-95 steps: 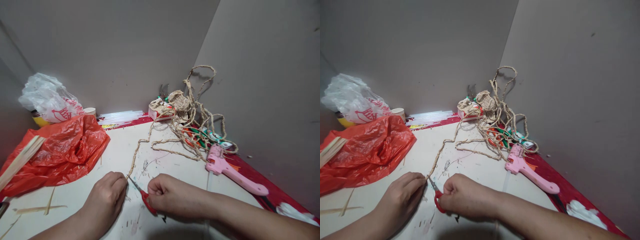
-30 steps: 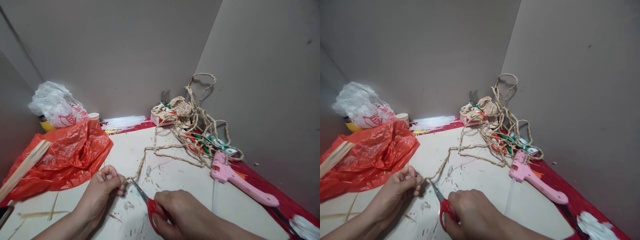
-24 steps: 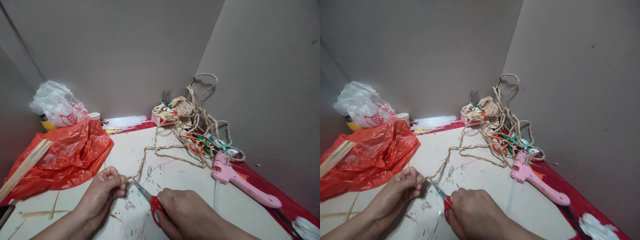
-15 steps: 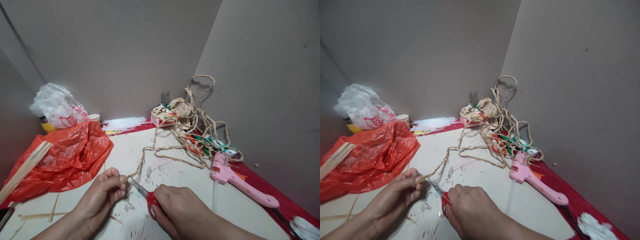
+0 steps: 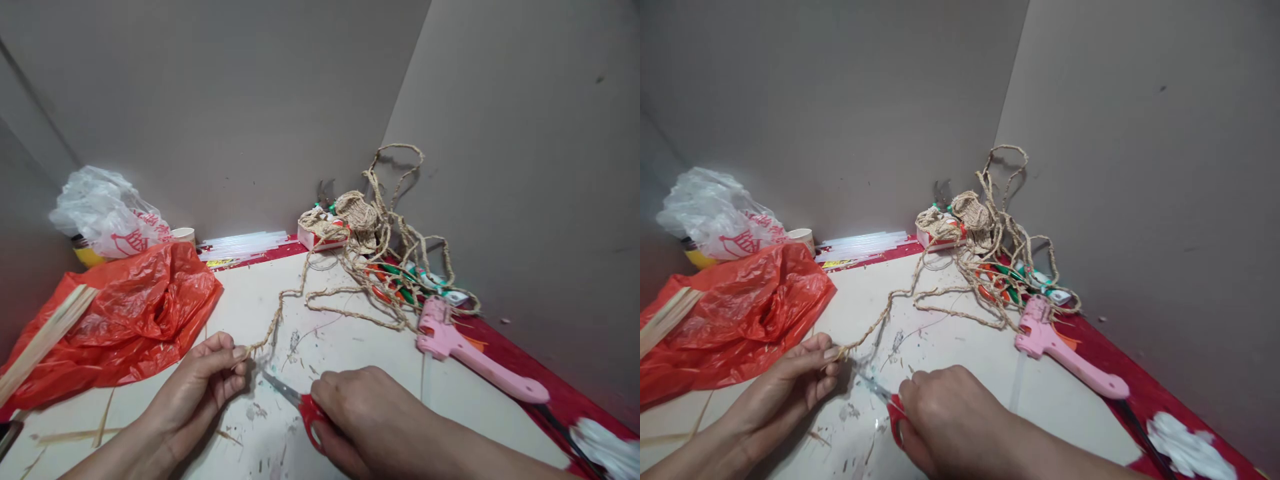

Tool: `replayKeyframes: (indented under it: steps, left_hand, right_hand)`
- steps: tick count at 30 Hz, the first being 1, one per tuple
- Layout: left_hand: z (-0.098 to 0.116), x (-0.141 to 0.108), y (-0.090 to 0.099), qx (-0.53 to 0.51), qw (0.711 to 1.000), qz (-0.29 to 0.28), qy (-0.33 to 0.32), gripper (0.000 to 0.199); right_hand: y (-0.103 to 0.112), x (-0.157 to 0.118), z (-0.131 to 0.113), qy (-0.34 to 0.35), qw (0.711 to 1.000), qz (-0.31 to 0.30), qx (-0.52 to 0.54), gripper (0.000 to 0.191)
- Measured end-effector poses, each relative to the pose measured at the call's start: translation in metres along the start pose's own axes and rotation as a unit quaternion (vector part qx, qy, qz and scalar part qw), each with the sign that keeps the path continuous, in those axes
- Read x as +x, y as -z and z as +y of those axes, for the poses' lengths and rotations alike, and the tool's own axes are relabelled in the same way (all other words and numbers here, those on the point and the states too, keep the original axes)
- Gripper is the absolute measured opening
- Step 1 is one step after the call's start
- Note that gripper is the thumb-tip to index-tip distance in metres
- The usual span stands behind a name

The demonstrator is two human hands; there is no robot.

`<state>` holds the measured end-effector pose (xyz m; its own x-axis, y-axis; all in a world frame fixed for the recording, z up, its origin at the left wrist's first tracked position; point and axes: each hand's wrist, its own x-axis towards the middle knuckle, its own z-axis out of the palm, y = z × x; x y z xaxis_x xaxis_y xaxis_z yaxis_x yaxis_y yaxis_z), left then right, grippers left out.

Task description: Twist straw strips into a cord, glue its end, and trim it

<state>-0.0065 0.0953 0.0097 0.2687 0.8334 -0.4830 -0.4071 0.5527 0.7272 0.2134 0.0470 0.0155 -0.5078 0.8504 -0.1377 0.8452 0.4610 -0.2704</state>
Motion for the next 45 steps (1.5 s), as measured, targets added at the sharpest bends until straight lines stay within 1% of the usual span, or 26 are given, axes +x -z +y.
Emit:
replayKeyframes:
  steps: [3,5,7,9,10,11,12,14,15,16,17,18,21,23,25,26,28,30,32,34,35,37,39,41,43,45]
  left_hand:
    - [0.001,0.001,0.001,-0.006,1.0,0.002,-0.005,0.019]
    - [0.002,0.002,0.001,-0.011,1.0,0.002,-0.005,0.019]
    - [0.003,0.002,0.001,-0.01,1.0,-0.001,-0.006,0.019]
    - [0.004,0.001,0.0,-0.004,1.0,-0.006,-0.008,0.019]
    - [0.004,0.001,0.0,0.0,1.0,-0.009,-0.01,0.019]
    - [0.004,0.0,-0.001,0.002,1.0,-0.012,-0.011,0.019]
    - [0.004,-0.001,-0.001,0.005,1.0,-0.017,-0.012,0.018]
    - [0.004,-0.002,-0.002,0.008,0.999,-0.029,-0.011,0.018]
    - [0.003,-0.003,-0.002,0.011,0.999,-0.036,-0.01,0.018]
    - [0.003,-0.004,-0.002,0.014,0.999,-0.044,-0.01,0.018]
    - [0.002,-0.005,-0.002,0.017,0.998,-0.052,-0.009,0.018]
    - [0.003,-0.005,-0.002,0.02,0.998,-0.06,-0.007,0.018]
    - [0.005,-0.006,-0.002,0.018,0.998,-0.065,-0.016,0.017]
    - [0.008,-0.004,-0.001,0.006,0.998,-0.043,-0.04,0.013]
    - [0.011,0.001,0.003,-0.012,0.998,-0.006,-0.066,0.01]
    - [0.011,0.005,0.006,-0.016,0.997,0.013,-0.074,0.01]
    - [0.011,0.012,0.011,-0.005,0.995,0.039,-0.089,0.011]
    - [0.007,0.02,0.016,0.035,0.992,0.036,-0.118,0.015]
    - [0.0,0.027,0.019,0.087,0.983,0.013,-0.158,0.021]
    - [-0.007,0.032,0.022,0.137,0.971,-0.006,-0.196,0.025]
    - [-0.01,0.035,0.023,0.16,0.964,-0.014,-0.214,0.026]
    - [-0.015,0.039,0.026,0.199,0.95,-0.026,-0.241,0.025]
    - [-0.018,0.042,0.028,0.226,0.939,-0.037,-0.256,0.022]
    - [-0.02,0.044,0.031,0.237,0.936,-0.045,-0.256,0.02]
    - [-0.021,0.047,0.034,0.239,0.936,-0.057,-0.253,0.018]
    - [-0.022,0.049,0.036,0.24,0.933,-0.067,-0.26,0.016]
  right_hand:
    - [0.007,-0.004,-0.002,-0.015,0.999,-0.049,0.001,0.013]
    - [0.012,-0.008,-0.002,-0.026,0.998,-0.063,-0.008,0.012]
    - [0.018,-0.012,-0.001,-0.022,0.997,-0.077,-0.006,0.012]
    - [0.025,-0.013,0.002,-0.011,0.996,-0.083,0.023,0.014]
    - [0.028,-0.012,0.003,-0.008,0.996,-0.071,0.046,0.015]
    - [0.031,-0.01,0.005,-0.004,0.997,-0.044,0.068,0.016]
    - [0.032,-0.006,0.008,0.0,0.996,-0.003,0.086,0.016]
    - [0.03,0.007,0.013,0.015,0.989,0.099,0.109,0.017]
    - [0.028,0.016,0.016,0.029,0.983,0.144,0.113,0.024]
    - [0.025,0.025,0.018,0.046,0.977,0.176,0.114,0.034]
    - [0.021,0.034,0.02,0.066,0.973,0.192,0.114,0.041]
    - [0.018,0.042,0.022,0.083,0.971,0.197,0.108,0.042]
    - [0.011,0.061,0.025,0.124,0.972,0.183,0.085,0.025]
    - [0.011,0.067,0.024,0.127,0.965,0.193,0.12,0.021]
    - [0.015,0.068,0.022,0.097,0.945,0.21,0.231,0.017]
    - [0.017,0.067,0.021,0.067,0.927,0.206,0.306,0.015]
    - [0.022,0.063,0.018,0.001,0.876,0.167,0.453,0.02]
    - [0.026,0.058,0.014,-0.04,0.815,0.118,0.566,0.029]
    - [0.028,0.055,0.009,-0.047,0.765,0.088,0.637,0.034]
    - [0.028,0.053,0.002,-0.04,0.731,0.071,0.678,0.035]
    - [0.029,0.052,-0.002,-0.037,0.721,0.064,0.689,0.035]
    - [0.034,0.049,-0.007,-0.031,0.713,0.063,0.698,0.034]
    - [0.048,0.044,-0.008,-0.023,0.718,0.097,0.689,0.034]
    - [0.07,0.037,-0.004,-0.013,0.728,0.173,0.663,0.034]
    - [0.097,0.03,0.006,-0.009,0.729,0.287,0.621,0.034]
    - [0.12,0.025,0.019,-0.01,0.722,0.42,0.551,0.033]
